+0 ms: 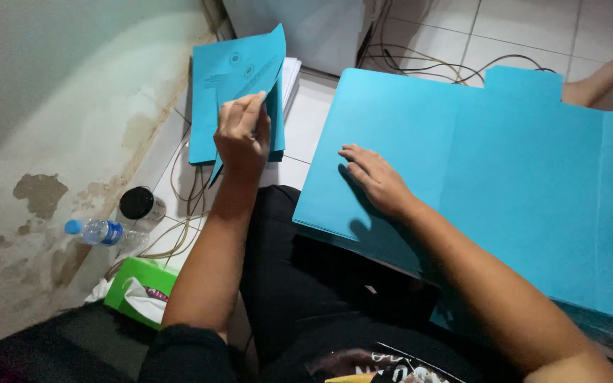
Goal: The person sits on the floor and folds light blue paper sheets by hand. They repeatedly pick up a sheet, fold it in half, and press down on the crease to flatten it before placing it on a growing stack.
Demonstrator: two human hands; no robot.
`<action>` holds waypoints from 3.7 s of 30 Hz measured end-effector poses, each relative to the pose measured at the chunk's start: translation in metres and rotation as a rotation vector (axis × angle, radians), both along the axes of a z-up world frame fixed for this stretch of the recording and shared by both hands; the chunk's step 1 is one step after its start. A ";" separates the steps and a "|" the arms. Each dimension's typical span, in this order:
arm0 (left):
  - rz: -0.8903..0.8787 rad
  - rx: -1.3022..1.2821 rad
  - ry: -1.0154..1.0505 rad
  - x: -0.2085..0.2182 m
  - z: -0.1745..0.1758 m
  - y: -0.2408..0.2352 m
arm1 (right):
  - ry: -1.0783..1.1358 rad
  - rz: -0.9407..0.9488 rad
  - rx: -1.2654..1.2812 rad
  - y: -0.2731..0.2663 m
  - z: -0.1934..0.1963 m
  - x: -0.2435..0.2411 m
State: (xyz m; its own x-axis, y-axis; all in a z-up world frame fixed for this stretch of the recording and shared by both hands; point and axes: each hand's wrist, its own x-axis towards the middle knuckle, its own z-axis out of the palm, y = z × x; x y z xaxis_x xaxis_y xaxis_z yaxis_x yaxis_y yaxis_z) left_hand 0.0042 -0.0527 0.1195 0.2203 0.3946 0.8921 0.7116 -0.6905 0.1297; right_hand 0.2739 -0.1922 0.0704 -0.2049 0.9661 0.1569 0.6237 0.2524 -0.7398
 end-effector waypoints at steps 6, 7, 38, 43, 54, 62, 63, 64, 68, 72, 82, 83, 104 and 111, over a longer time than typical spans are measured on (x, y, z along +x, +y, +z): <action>-0.449 0.202 0.080 0.125 0.090 -0.174 | 1.702 -0.106 -0.285 -0.084 0.121 0.025; -0.464 0.204 0.072 0.141 0.085 -0.193 | 1.699 -0.119 -0.270 -0.105 0.127 0.046; -0.752 -0.722 0.629 0.218 -0.021 -0.106 | 0.456 -1.090 -0.559 -0.234 0.094 0.196; -0.750 -0.734 0.648 0.217 -0.022 -0.105 | 0.431 -1.078 -0.528 -0.234 0.093 0.193; -0.694 -0.709 0.702 0.225 -0.028 -0.103 | 0.396 -1.028 -0.312 -0.241 0.079 0.194; -0.674 -0.675 0.704 0.228 -0.038 -0.099 | 0.257 -0.992 -0.481 -0.234 0.109 0.179; -0.678 -0.688 0.704 0.228 -0.037 -0.099 | 0.228 -0.993 -0.507 -0.233 0.114 0.175; -0.678 -0.690 0.702 0.228 -0.036 -0.099 | 0.227 -0.992 -0.508 -0.232 0.117 0.174; -0.677 -0.690 0.702 0.228 -0.036 -0.100 | 0.545 -0.958 -0.402 -0.229 0.147 0.155; -0.681 -0.632 0.599 0.228 -0.040 -0.104 | 1.089 -1.522 -0.384 -0.214 0.150 0.133; -0.499 -0.466 0.585 0.241 -0.077 -0.105 | 0.436 -0.969 -0.445 -0.175 0.078 0.112; -0.501 -0.453 0.577 0.240 -0.079 -0.104 | 0.367 -0.907 -0.454 -0.173 0.070 0.110; -0.369 -0.886 -0.060 0.151 0.104 -0.106 | -0.496 -0.143 -0.492 -0.158 0.038 0.101; -0.364 -0.408 0.376 0.295 -0.054 -0.103 | -0.565 -0.125 -0.486 -0.154 0.035 0.104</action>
State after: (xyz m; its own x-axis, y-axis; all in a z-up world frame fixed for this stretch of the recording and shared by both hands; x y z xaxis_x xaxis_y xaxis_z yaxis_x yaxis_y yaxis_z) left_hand 0.2991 -0.1560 0.0658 0.6706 0.5257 0.5234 0.4897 -0.8437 0.2200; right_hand 0.3778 -0.3457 0.1054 -0.0125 0.9211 -0.3891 0.9437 -0.1178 -0.3090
